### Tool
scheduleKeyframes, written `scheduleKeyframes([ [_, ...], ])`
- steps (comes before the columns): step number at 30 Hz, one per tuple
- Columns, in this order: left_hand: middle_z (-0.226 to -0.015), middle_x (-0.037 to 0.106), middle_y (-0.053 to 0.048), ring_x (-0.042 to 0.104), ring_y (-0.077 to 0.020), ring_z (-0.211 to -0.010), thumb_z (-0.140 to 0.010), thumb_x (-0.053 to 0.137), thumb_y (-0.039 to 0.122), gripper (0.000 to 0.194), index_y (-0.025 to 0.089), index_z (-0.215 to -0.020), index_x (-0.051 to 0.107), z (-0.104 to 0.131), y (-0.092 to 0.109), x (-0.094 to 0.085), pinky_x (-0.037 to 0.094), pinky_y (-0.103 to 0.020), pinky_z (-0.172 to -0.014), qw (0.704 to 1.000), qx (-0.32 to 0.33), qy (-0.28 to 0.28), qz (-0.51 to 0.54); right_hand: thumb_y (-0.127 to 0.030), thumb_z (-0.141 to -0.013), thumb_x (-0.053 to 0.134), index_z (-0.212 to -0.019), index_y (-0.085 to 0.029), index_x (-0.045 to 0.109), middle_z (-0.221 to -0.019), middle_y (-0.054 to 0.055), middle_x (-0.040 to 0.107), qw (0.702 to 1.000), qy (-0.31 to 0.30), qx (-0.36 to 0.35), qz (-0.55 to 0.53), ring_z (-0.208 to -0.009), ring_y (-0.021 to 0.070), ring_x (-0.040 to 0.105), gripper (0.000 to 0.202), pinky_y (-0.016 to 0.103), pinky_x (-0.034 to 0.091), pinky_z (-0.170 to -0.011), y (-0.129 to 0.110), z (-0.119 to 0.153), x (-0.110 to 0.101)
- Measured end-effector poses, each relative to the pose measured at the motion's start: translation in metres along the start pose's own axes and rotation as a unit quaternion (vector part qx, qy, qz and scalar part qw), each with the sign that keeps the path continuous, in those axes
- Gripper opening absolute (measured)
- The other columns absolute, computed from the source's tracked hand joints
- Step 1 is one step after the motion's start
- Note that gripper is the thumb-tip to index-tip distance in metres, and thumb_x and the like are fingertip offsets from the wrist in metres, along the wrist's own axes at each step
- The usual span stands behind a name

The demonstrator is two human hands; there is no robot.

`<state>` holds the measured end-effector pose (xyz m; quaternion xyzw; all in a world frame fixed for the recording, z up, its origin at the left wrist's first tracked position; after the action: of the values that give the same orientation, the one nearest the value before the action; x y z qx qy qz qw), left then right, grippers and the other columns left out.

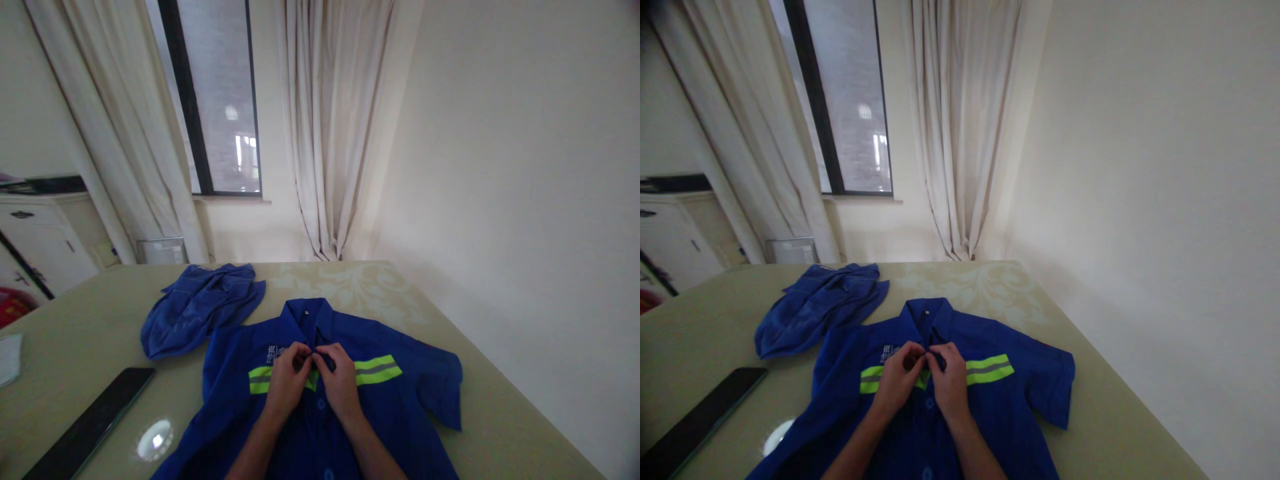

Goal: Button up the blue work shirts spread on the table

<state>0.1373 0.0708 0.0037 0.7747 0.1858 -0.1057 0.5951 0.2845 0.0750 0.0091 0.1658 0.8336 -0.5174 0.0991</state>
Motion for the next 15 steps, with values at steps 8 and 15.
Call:
scheduleKeyframes([
  [8, -0.085, 0.075, -0.002, 0.071, -0.0221, -0.079, -0.091, 0.056, 0.034, 0.015, 0.024, -0.091, 0.067, 0.0011, 0.0002, 0.0004, 0.052, -0.032, -0.073, 1.0, -0.004, 0.024, 0.007, -0.017, -0.092, 0.053, -0.098, -0.022, 0.073, -0.092, 0.005, 0.07, 0.998, 0.0, -0.017, 0.055, -0.088, 0.0216, 0.068, 0.021, 0.03, 0.051, -0.082, -0.0048, 0.0013, 0.0006],
  [15, -0.085, 0.075, -0.002, 0.071, -0.0218, -0.078, -0.091, 0.054, 0.029, 0.015, 0.025, -0.093, 0.068, 0.0017, 0.003, 0.0013, 0.051, -0.031, -0.073, 0.999, 0.02, 0.015, -0.025, -0.025, -0.094, 0.056, -0.1, -0.022, 0.076, -0.092, 0.006, 0.073, 0.999, -0.024, -0.013, 0.036, -0.088, 0.022, 0.07, 0.021, 0.03, 0.053, -0.08, -0.0069, -0.0006, 0.0009],
])
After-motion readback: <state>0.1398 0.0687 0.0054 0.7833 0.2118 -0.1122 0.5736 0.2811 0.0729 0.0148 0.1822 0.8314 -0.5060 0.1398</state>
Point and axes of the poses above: each hand's wrist, its own z-axis away from the middle knuckle, its own x-axis out of the palm, y = z × x, the point moved 4 cm from there along -z, towards the middle knuckle
